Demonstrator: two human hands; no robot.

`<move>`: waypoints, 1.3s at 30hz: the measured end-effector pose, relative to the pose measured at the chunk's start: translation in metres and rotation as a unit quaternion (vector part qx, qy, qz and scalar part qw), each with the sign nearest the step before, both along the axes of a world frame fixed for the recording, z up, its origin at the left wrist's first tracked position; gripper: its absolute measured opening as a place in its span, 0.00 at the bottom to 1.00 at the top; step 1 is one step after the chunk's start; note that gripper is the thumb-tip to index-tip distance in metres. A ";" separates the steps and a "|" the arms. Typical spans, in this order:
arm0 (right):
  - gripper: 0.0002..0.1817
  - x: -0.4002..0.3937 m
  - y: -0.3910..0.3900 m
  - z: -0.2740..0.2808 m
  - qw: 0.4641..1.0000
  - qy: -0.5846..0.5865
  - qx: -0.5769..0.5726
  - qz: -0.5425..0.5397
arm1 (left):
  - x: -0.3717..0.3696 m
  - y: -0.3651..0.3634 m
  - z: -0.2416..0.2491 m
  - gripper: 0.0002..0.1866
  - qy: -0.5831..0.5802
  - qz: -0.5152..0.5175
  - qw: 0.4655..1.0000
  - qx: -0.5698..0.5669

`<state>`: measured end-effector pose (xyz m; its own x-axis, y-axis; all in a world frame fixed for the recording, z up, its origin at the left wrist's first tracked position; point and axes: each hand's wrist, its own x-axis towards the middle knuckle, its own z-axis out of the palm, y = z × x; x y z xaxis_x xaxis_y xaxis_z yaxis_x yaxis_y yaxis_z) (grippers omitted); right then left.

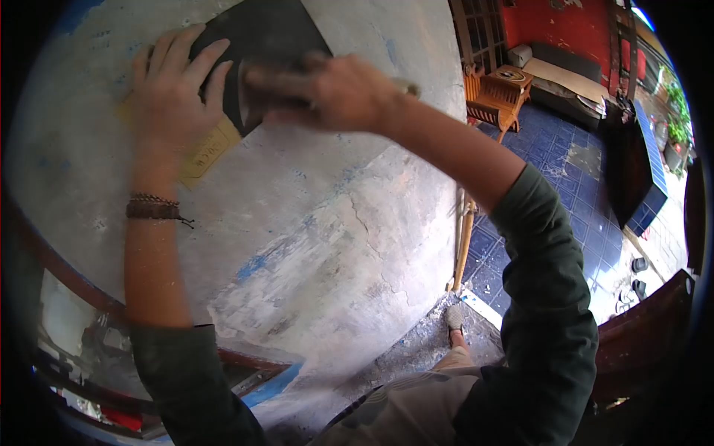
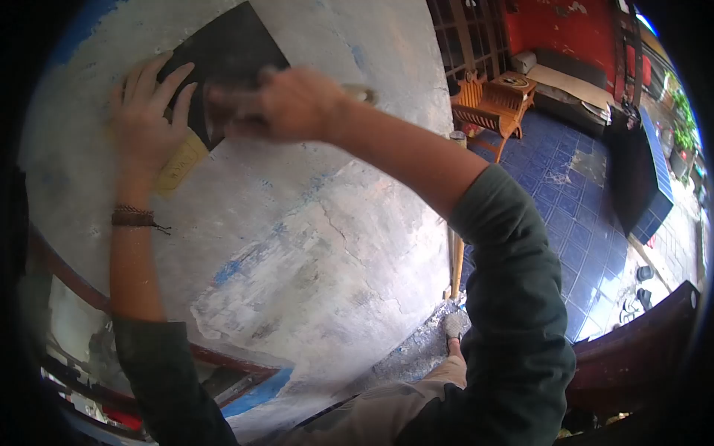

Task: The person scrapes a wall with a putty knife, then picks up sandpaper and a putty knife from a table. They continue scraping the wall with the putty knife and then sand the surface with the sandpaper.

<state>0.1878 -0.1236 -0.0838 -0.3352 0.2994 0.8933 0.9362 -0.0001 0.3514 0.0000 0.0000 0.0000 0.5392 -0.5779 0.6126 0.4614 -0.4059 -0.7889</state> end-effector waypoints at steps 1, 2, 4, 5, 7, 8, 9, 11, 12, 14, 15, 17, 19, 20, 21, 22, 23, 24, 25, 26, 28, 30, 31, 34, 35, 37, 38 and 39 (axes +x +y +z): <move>0.29 0.004 -0.005 0.005 0.995 0.098 -0.017 -0.011 | 0.001 0.000 -0.004 0.22 -0.001 -0.007 1.000 -0.007; 0.28 0.006 -0.005 0.008 0.981 0.191 -0.034 -0.022 | 0.001 0.000 -0.007 0.21 -0.006 -0.015 1.000 -0.013; 0.27 -0.005 0.011 0.002 0.993 0.115 0.015 0.014 | -0.002 -0.003 0.006 0.21 -0.032 -0.020 0.999 -0.017; 0.27 -0.008 0.013 -0.010 0.997 0.050 0.047 0.041 | -0.002 -0.004 0.003 0.21 -0.048 -0.033 0.998 -0.038; 0.27 -0.008 0.000 -0.010 1.000 0.013 0.004 -0.002 | -0.002 -0.004 0.001 0.22 -0.049 -0.040 0.997 -0.050; 0.27 0.000 -0.003 -0.001 0.995 0.092 0.011 0.031 | -0.002 -0.005 0.001 0.22 -0.044 -0.054 0.996 -0.059; 0.27 0.002 -0.005 0.006 0.983 0.171 0.015 0.063 | -0.001 -0.005 0.002 0.22 -0.047 -0.052 0.996 -0.060; 0.28 -0.005 0.001 -0.005 0.985 0.170 0.027 0.022 | -0.003 -0.006 0.002 0.24 -0.032 -0.072 0.992 -0.101; 0.29 -0.021 -0.004 -0.020 0.983 0.175 -0.025 0.056 | -0.003 -0.010 0.004 0.24 -0.040 -0.066 0.992 -0.104; 0.31 -0.053 -0.023 -0.053 0.962 0.207 -0.142 0.111 | -0.004 -0.023 0.003 0.23 -0.049 -0.092 0.990 -0.090; 0.32 -0.063 -0.035 -0.066 0.944 0.227 -0.200 0.128 | -0.004 -0.028 0.005 0.23 -0.058 -0.084 0.990 -0.097; 0.33 -0.081 -0.053 -0.101 0.872 0.352 -0.219 0.259 | -0.002 -0.037 0.001 0.26 -0.032 -0.117 0.942 -0.312; 0.30 -0.085 -0.071 -0.144 0.621 0.577 -0.290 0.443 | 0.001 -0.047 -0.006 0.25 -0.064 -0.113 0.927 -0.351; 0.29 -0.091 -0.076 -0.167 0.518 0.609 -0.312 0.513 | -0.002 -0.048 -0.015 0.24 -0.085 -0.114 0.917 -0.372; 0.29 -0.097 -0.084 -0.179 0.402 0.637 -0.325 0.572 | -0.010 -0.051 -0.026 0.24 -0.088 -0.105 0.910 -0.392; 0.29 -0.103 -0.090 -0.187 0.388 0.648 -0.337 0.562 | -0.018 -0.055 -0.041 0.23 -0.102 -0.142 0.888 -0.426; 0.29 -0.112 -0.098 -0.189 0.351 0.671 -0.349 0.552 | -0.028 -0.059 -0.059 0.22 -0.121 -0.176 0.863 -0.459; 0.29 -0.119 -0.104 -0.195 0.310 0.693 -0.362 0.540 | -0.041 -0.061 -0.082 0.22 -0.129 -0.158 0.853 -0.480; 0.29 -0.123 -0.107 -0.205 0.289 0.701 -0.381 0.530 | -0.058 -0.062 -0.109 0.22 -0.150 -0.171 0.820 -0.524; 0.30 -0.127 -0.107 -0.213 0.305 0.705 -0.379 0.516 | -0.077 -0.065 -0.135 0.22 -0.178 -0.182 0.786 -0.563; 0.35 -0.136 -0.109 -0.228 0.300 0.717 -0.386 0.497 | -0.121 -0.068 -0.202 0.21 -0.215 -0.128 0.744 -0.620; 0.32 -0.150 -0.104 -0.236 0.237 0.721 -0.421 0.497 | -0.160 -0.081 -0.271 0.18 -0.281 -0.106 0.657 -0.692; 0.33 -0.154 -0.100 -0.244 0.205 0.707 -0.453 0.504 | -0.177 -0.095 -0.305 0.17 -0.333 -0.110 0.596 -0.722; 0.36 -0.149 -0.107 -0.261 0.193 0.676 -0.531 0.474 | -0.204 -0.161 -0.381 0.15 -0.439 -0.036 0.464 -0.769; 0.36 -0.157 -0.101 -0.274 0.198 0.662 -0.552 0.467 | -0.216 -0.180 -0.403 0.14 -0.479 0.001 0.409 -0.777; 0.34 -0.160 -0.101 -0.283 0.179 0.657 -0.599 0.422 | -0.228 -0.224 -0.449 0.14 -0.534 0.050 0.351 -0.767; 0.33 -0.157 -0.105 -0.289 0.161 0.649 -0.621 0.408 | -0.232 -0.250 -0.465 0.14 -0.558 0.072 0.328 -0.759; 0.33 -0.154 -0.110 -0.293 0.148 0.643 -0.641 0.393 | -0.233 -0.274 -0.477 0.14 -0.582 0.097 0.308 -0.746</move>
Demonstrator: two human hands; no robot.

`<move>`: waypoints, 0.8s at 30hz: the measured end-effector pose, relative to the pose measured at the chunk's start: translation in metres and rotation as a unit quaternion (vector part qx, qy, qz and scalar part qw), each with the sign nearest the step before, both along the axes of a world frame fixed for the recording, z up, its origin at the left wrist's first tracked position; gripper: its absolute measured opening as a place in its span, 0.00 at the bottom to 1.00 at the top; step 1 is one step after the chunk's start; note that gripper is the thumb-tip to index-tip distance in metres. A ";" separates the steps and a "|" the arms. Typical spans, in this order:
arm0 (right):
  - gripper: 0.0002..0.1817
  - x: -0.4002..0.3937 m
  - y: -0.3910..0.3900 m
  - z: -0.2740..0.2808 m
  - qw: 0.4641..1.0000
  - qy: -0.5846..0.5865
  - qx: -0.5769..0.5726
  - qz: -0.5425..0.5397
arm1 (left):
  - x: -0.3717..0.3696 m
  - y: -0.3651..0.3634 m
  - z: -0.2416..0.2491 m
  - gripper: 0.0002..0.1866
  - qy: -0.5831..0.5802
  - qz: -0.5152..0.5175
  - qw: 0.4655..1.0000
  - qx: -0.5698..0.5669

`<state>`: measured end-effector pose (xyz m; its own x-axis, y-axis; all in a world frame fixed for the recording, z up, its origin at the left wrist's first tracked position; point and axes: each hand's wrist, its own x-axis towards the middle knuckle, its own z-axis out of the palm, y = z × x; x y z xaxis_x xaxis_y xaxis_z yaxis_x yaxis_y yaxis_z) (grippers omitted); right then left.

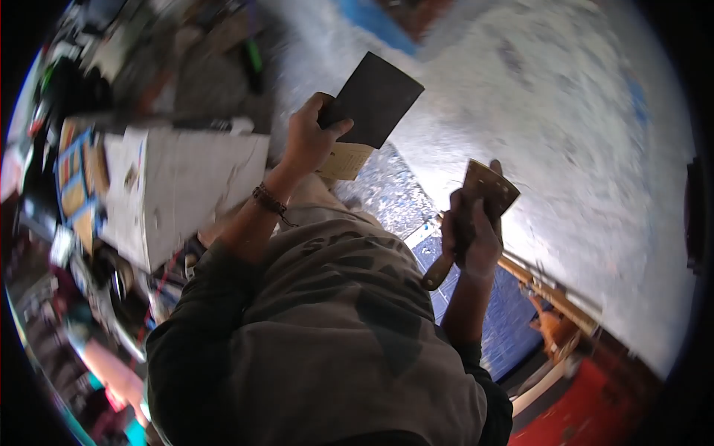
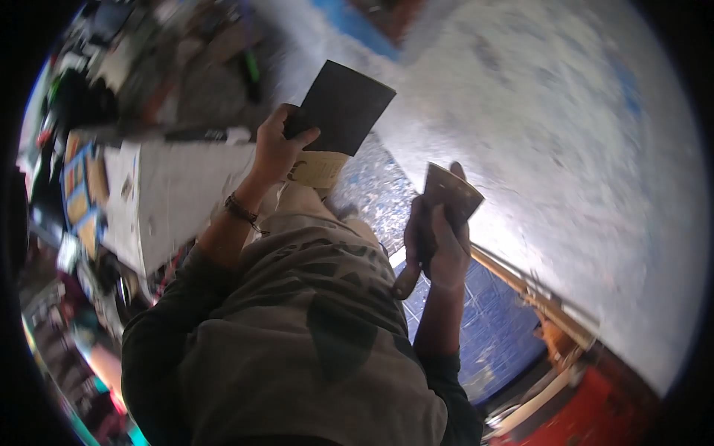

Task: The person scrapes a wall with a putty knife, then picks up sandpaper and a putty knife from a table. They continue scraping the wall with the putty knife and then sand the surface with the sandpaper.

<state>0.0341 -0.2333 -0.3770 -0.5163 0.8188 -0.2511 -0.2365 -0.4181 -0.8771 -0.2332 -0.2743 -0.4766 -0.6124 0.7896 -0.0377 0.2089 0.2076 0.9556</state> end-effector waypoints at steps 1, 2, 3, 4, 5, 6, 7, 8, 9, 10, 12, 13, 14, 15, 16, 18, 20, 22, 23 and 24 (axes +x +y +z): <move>0.32 0.000 -0.005 -0.001 1.000 -0.013 -0.020 0.013 | 0.000 -0.022 -0.009 0.15 0.000 0.028 0.999 -0.021; 0.31 0.002 -0.011 -0.001 0.999 -0.030 -0.040 0.022 | 0.003 -0.043 -0.016 0.15 -0.003 0.051 0.998 -0.041; 0.31 0.001 -0.012 -0.007 0.998 -0.050 -0.030 0.033 | 0.002 -0.056 -0.022 0.16 -0.007 0.073 0.995 -0.061; 0.31 0.001 -0.013 -0.010 0.997 -0.052 -0.037 0.052 | 0.002 -0.067 -0.022 0.16 -0.009 0.092 0.993 -0.068; 0.31 0.002 -0.015 -0.013 0.994 -0.075 -0.036 0.072 | 0.002 -0.078 -0.019 0.17 -0.008 0.117 0.991 -0.066; 0.30 0.002 -0.019 -0.016 0.990 -0.098 -0.035 0.091 | 0.001 -0.089 -0.018 0.18 -0.007 0.141 0.988 -0.066; 0.31 -0.001 -0.024 -0.017 0.988 -0.128 -0.033 0.084 | -0.003 -0.100 -0.019 0.18 -0.007 0.156 0.985 -0.074; 0.31 -0.001 -0.028 -0.023 0.986 -0.128 -0.039 0.098 | -0.011 -0.110 -0.022 0.17 -0.006 0.182 0.983 -0.026; 0.27 0.002 -0.032 -0.030 0.983 -0.151 -0.060 0.082 | -0.021 -0.120 -0.021 0.16 -0.002 0.206 0.978 0.020; 0.24 -0.001 -0.036 -0.033 0.980 -0.174 -0.077 0.066 | -0.033 -0.130 -0.018 0.16 0.001 0.217 0.976 0.017; 0.16 -0.012 -0.050 -0.032 0.978 -0.203 -0.056 0.016 | -0.063 -0.150 -0.006 0.14 -0.017 0.291 0.954 0.070; 0.16 -0.014 -0.055 -0.034 0.977 -0.203 -0.065 0.010 | -0.077 -0.161 0.001 0.13 -0.016 0.327 0.941 0.089; 0.15 -0.016 -0.058 -0.037 0.976 -0.203 -0.074 0.003 | -0.092 -0.173 0.008 0.13 -0.015 0.360 0.926 0.109; 0.15 -0.020 -0.061 -0.041 0.973 -0.220 -0.070 -0.028 | -0.107 -0.188 0.017 0.13 0.013 0.376 0.918 0.127; 0.16 -0.024 -0.062 -0.044 0.973 -0.213 -0.069 -0.061 | -0.127 -0.205 0.020 0.14 0.035 0.420 0.900 0.109; 0.15 -0.016 -0.061 -0.057 0.972 -0.221 -0.055 -0.066 | -0.166 -0.241 0.028 0.16 0.085 0.432 0.883 0.164; 0.15 -0.019 -0.070 -0.065 0.967 -0.239 -0.056 -0.064 | -0.214 -0.294 0.029 0.17 0.119 0.489 0.862 0.062; 0.14 -0.029 -0.089 -0.063 0.957 -0.281 -0.052 -0.039 | -0.239 -0.325 0.044 0.20 0.179 0.461 0.868 -0.038; 0.14 -0.032 -0.096 -0.066 0.957 -0.277 -0.084 -0.014 | -0.241 -0.339 0.029 0.19 0.314 0.475 0.809 -0.144; 0.13 -0.035 -0.102 -0.069 0.956 -0.271 -0.117 0.007 | -0.225 -0.332 0.038 0.18 0.441 0.468 0.726 -0.243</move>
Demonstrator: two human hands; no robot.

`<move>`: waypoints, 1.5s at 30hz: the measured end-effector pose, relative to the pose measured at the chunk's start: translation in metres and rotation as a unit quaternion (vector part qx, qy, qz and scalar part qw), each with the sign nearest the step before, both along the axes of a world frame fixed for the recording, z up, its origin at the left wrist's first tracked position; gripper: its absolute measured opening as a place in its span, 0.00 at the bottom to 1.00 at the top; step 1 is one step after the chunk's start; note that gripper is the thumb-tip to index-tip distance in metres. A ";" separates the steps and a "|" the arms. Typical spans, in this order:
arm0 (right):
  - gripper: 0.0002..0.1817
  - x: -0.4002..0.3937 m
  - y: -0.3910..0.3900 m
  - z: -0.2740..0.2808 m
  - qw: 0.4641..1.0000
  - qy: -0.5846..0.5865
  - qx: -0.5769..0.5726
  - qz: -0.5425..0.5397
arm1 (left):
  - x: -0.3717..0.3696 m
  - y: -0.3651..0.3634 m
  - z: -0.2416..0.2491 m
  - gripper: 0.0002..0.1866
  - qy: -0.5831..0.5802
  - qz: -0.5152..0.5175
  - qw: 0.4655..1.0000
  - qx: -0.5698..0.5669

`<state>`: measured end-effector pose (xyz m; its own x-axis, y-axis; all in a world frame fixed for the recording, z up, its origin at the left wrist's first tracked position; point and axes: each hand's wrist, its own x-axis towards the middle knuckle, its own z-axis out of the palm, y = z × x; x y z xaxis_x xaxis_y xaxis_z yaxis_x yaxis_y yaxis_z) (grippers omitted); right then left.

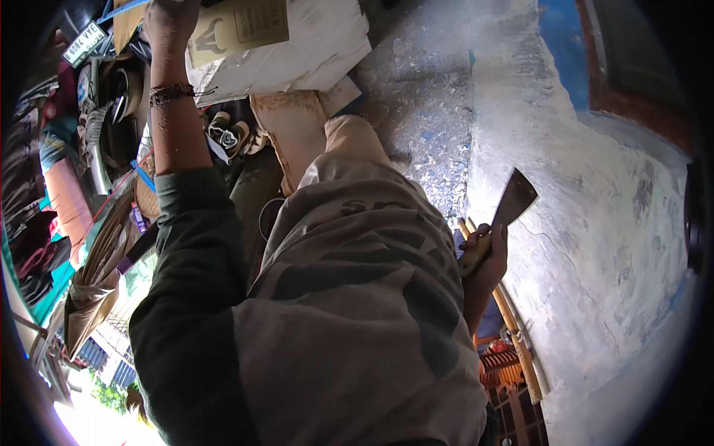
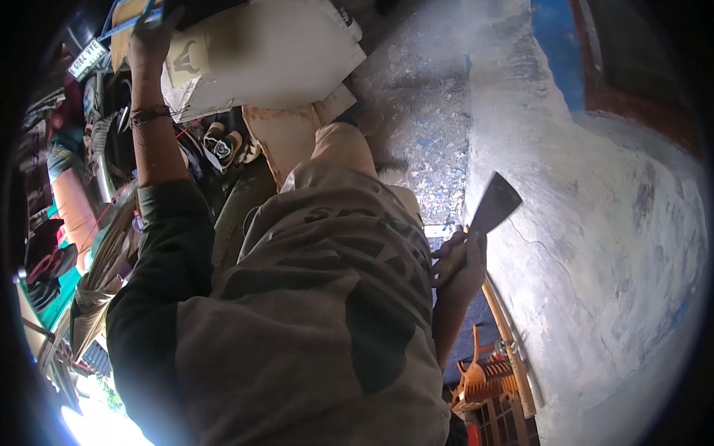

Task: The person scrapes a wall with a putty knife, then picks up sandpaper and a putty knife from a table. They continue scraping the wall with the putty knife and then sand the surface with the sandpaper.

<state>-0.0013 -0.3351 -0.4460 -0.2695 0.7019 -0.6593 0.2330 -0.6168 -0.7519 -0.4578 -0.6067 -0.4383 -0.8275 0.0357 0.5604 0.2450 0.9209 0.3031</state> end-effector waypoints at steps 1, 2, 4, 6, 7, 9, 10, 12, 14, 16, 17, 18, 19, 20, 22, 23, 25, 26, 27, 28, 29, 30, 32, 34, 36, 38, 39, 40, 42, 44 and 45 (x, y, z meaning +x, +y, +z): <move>0.12 -0.004 -0.002 -0.002 0.999 0.009 -0.040 0.019 | 0.000 -0.008 0.002 0.21 0.131 0.050 0.976 -0.165; 0.12 -0.011 0.000 -0.003 0.999 0.002 -0.041 0.020 | -0.001 -0.014 0.002 0.24 0.256 0.094 0.907 -0.321; 0.10 -0.033 0.008 -0.003 0.998 0.000 -0.053 0.023 | 0.008 -0.016 -0.002 0.21 0.154 -0.044 0.986 -0.036; 0.11 -0.049 0.023 -0.002 0.996 0.007 0.015 0.085 | 0.056 0.025 -0.016 0.09 -0.005 -0.196 0.963 0.182; 0.12 -0.061 0.026 0.001 0.994 0.006 0.044 0.100 | 0.083 0.051 -0.033 0.11 -0.146 -0.187 0.934 0.268; 0.13 -0.094 0.026 0.024 0.992 0.006 0.066 0.103 | 0.120 0.111 -0.032 0.14 -0.339 -0.300 0.848 0.275; 0.14 -0.109 0.020 0.036 0.994 0.007 0.061 0.090 | 0.140 0.137 -0.040 0.21 -0.487 -0.286 0.774 0.285; 0.16 -0.111 0.016 0.042 0.995 0.033 0.024 0.096 | 0.182 0.183 -0.068 0.27 -0.556 -0.341 0.673 0.349; 0.19 -0.102 0.016 0.040 0.980 0.087 -0.093 0.156 | 0.225 0.215 -0.075 0.26 -0.619 -0.300 0.445 0.574; 0.17 -0.098 0.011 0.038 0.972 0.067 -0.109 0.196 | 0.243 0.233 -0.070 0.22 -0.631 -0.285 0.272 0.669; 0.18 -0.092 0.011 0.034 0.972 0.067 -0.103 0.199 | 0.251 0.238 -0.069 0.16 -0.640 -0.257 0.227 0.687; 0.20 -0.082 0.012 0.030 0.973 0.068 -0.095 0.200 | 0.253 0.242 -0.063 0.16 -0.640 -0.260 0.229 0.685; 0.22 -0.069 0.015 0.027 0.972 0.059 -0.072 0.216 | 0.255 0.247 -0.057 0.14 -0.632 -0.250 0.243 0.692; 0.22 -0.060 0.017 0.028 0.975 0.045 -0.057 0.211 | 0.261 0.251 -0.055 0.12 -0.625 -0.240 0.255 0.697; 0.21 -0.025 0.033 0.030 0.974 0.059 -0.072 0.207 | 0.276 0.266 -0.054 0.10 -0.603 -0.276 0.305 0.683; 0.20 -0.006 0.040 0.033 0.973 0.068 -0.054 0.215 | 0.284 0.276 -0.051 0.10 -0.604 -0.273 0.285 0.692; 0.18 0.024 0.046 0.041 0.979 0.089 -0.022 0.183 | 0.300 0.298 -0.043 0.11 -0.610 -0.303 0.252 0.688; 0.18 0.038 0.048 0.047 0.981 0.092 -0.007 0.169 | 0.308 0.309 -0.038 0.11 -0.609 -0.333 0.242 0.678; 0.16 0.051 0.048 0.052 0.985 0.097 0.005 0.145 | 0.319 0.317 -0.025 0.13 -0.613 -0.358 0.240 0.662; 0.15 0.065 0.049 0.054 0.983 0.127 0.015 0.132 | 0.331 0.326 -0.011 0.13 -0.620 -0.362 0.207 0.665; 0.15 0.079 0.049 0.057 0.983 0.141 0.030 0.115 | 0.343 0.332 0.001 0.14 -0.618 -0.380 0.202 0.658; 0.14 0.092 0.048 0.061 0.982 0.155 0.044 0.099 | 0.356 0.337 0.013 0.16 -0.615 -0.397 0.198 0.651; 0.18 0.112 0.046 0.067 0.978 0.177 0.079 0.082 | 0.378 0.348 0.034 0.17 -0.623 -0.431 0.179 0.628; 0.17 0.138 0.042 0.071 0.970 0.212 0.113 0.044 | 0.409 0.357 0.059 0.18 -0.626 -0.469 0.174 0.598; 0.16 0.152 0.039 0.072 0.963 0.246 0.112 0.014 | 0.423 0.362 0.068 0.17 -0.618 -0.511 0.182 0.569; 0.16 0.160 0.033 0.079 0.962 0.249 0.113 -0.021 | 0.437 0.365 0.080 0.17 -0.621 -0.522 0.180 0.557; 0.14 0.165 0.028 0.077 0.967 0.219 0.124 -0.039 | 0.445 0.366 0.086 0.16 -0.621 -0.520 0.186 0.555; 0.14 0.166 0.023 0.075 0.971 0.172 0.157 -0.058 | 0.450 0.367 0.088 0.15 -0.641 -0.520 0.183 0.535; 0.16 0.175 0.020 0.064 0.967 0.171 0.176 -0.067 | 0.458 0.369 0.093 0.15 -0.643 -0.542 0.218 0.495; 0.18 0.180 0.021 0.057 0.966 0.153 0.197 -0.072 | 0.474 0.373 0.106 0.15 -0.617 -0.553 0.209 0.519; 0.21 0.185 0.023 0.060 0.961 0.116 0.245 -0.059 | 0.479 0.379 0.103 0.15 -0.613 -0.568 0.195 0.513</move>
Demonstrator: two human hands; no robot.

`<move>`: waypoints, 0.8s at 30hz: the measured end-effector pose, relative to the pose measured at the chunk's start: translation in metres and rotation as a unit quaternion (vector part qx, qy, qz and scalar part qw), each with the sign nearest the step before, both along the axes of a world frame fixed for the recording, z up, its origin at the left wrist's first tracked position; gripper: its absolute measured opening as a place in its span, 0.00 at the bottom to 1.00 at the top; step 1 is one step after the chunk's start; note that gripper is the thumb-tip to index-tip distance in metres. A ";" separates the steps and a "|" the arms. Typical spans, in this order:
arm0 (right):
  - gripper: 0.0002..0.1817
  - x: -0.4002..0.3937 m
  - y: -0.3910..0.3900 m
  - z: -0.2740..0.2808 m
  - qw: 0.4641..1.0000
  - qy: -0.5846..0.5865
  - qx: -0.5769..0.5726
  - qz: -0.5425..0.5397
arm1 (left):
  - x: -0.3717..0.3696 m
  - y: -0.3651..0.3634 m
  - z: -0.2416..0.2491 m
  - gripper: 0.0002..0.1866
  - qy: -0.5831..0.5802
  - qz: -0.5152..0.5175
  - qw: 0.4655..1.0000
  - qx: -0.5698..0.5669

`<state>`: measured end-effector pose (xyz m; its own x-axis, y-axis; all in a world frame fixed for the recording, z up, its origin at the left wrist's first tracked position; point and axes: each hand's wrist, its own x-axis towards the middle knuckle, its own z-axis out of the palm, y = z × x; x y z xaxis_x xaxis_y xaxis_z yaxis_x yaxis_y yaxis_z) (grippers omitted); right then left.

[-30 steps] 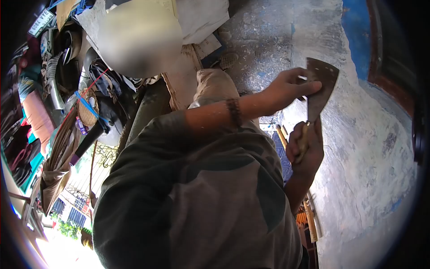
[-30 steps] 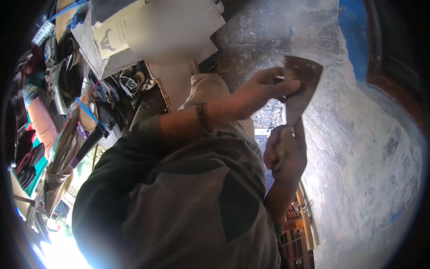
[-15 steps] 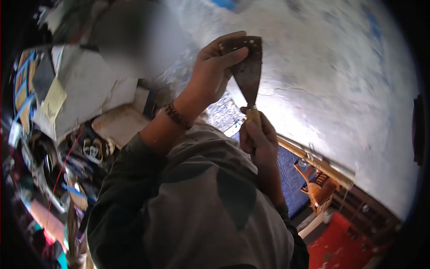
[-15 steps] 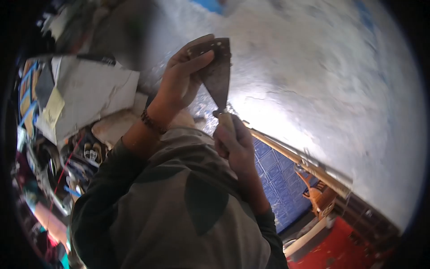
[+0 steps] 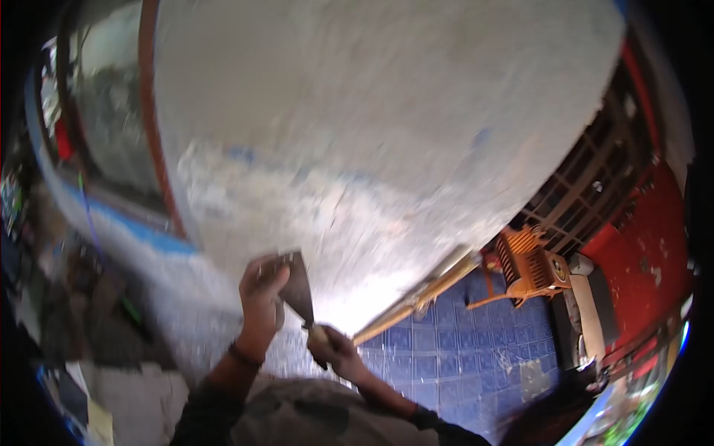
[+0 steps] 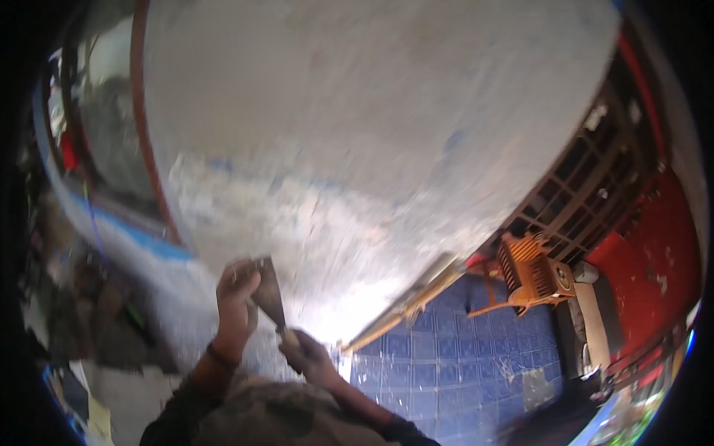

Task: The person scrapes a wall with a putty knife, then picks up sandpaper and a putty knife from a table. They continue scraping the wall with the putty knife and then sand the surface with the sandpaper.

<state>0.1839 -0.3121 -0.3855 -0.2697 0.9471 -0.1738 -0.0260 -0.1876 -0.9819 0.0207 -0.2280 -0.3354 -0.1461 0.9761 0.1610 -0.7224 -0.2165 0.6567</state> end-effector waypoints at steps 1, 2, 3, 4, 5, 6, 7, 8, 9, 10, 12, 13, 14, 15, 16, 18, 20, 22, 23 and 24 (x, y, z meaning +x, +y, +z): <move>0.24 0.002 0.001 0.004 0.998 -0.042 0.036 -0.001 | 0.004 0.009 -0.006 0.15 0.004 -0.008 1.000 0.008; 0.25 0.001 0.004 0.007 0.990 -0.087 0.103 -0.041 | 0.011 0.015 -0.005 0.16 -0.003 -0.015 1.000 0.014; 0.27 -0.001 0.008 0.014 0.975 -0.130 0.161 -0.080 | 0.016 0.023 -0.001 0.16 -0.009 -0.020 1.000 0.012; 0.31 -0.003 0.010 0.027 0.936 -0.176 0.279 -0.122 | 0.020 0.029 0.007 0.15 -0.024 -0.039 0.999 0.023; 0.33 -0.007 0.014 0.035 0.910 -0.179 0.340 -0.156 | 0.023 0.035 0.020 0.15 -0.022 -0.046 0.998 0.038; 0.33 -0.010 0.016 0.049 0.892 -0.199 0.361 -0.183 | 0.028 0.042 0.036 0.15 -0.006 -0.040 0.999 0.036; 0.32 -0.013 0.020 0.067 0.874 -0.218 0.379 -0.211 | 0.031 0.047 0.052 0.15 0.011 -0.035 0.999 0.032; 0.32 -0.013 0.024 0.080 0.847 -0.258 0.400 -0.236 | 0.033 0.055 0.070 0.14 0.051 -0.025 0.996 0.066; 0.27 -0.013 0.034 0.097 0.763 -0.292 0.507 -0.275 | 0.038 0.058 0.095 0.14 0.051 -0.036 0.995 0.083; 0.25 -0.012 0.037 0.120 0.758 -0.304 0.496 -0.296 | 0.044 0.064 0.122 0.14 0.052 -0.061 0.993 0.091; 0.22 -0.013 0.038 0.163 0.733 -0.314 0.494 -0.346 | 0.056 0.073 0.172 0.22 0.098 -0.085 0.976 0.177; 0.21 -0.010 0.043 0.183 0.708 -0.317 0.508 -0.375 | 0.060 0.070 0.197 0.30 0.094 -0.155 0.965 0.190; 0.21 -0.006 0.050 0.203 0.673 -0.304 0.537 -0.407 | 0.061 0.063 0.218 0.36 0.124 -0.202 0.953 0.190; 0.21 0.000 0.059 0.226 0.635 -0.289 0.568 -0.436 | 0.066 0.058 0.229 0.38 0.153 -0.200 0.948 0.194; 0.21 0.009 0.069 0.247 0.604 -0.280 0.588 -0.460 | 0.070 0.058 0.232 0.37 0.197 -0.195 0.930 0.240; 0.21 0.022 0.086 0.287 0.572 -0.257 0.603 -0.492 | 0.082 0.058 0.232 0.31 0.266 -0.174 0.893 0.320; 0.21 0.033 0.096 0.319 0.569 -0.246 0.598 -0.508 | 0.086 0.048 0.245 0.25 0.279 -0.210 0.886 0.306; 0.21 0.041 0.104 0.343 0.630 -0.213 0.555 -0.499 | 0.095 0.042 0.261 0.17 0.260 -0.261 0.882 0.294; 0.21 0.045 0.110 0.352 0.626 -0.214 0.557 -0.502 | 0.102 0.041 0.269 0.17 0.259 -0.264 0.880 0.298; 0.22 0.045 0.114 0.359 0.605 -0.240 0.553 -0.520 | 0.108 0.041 0.276 0.17 0.219 -0.275 0.891 0.288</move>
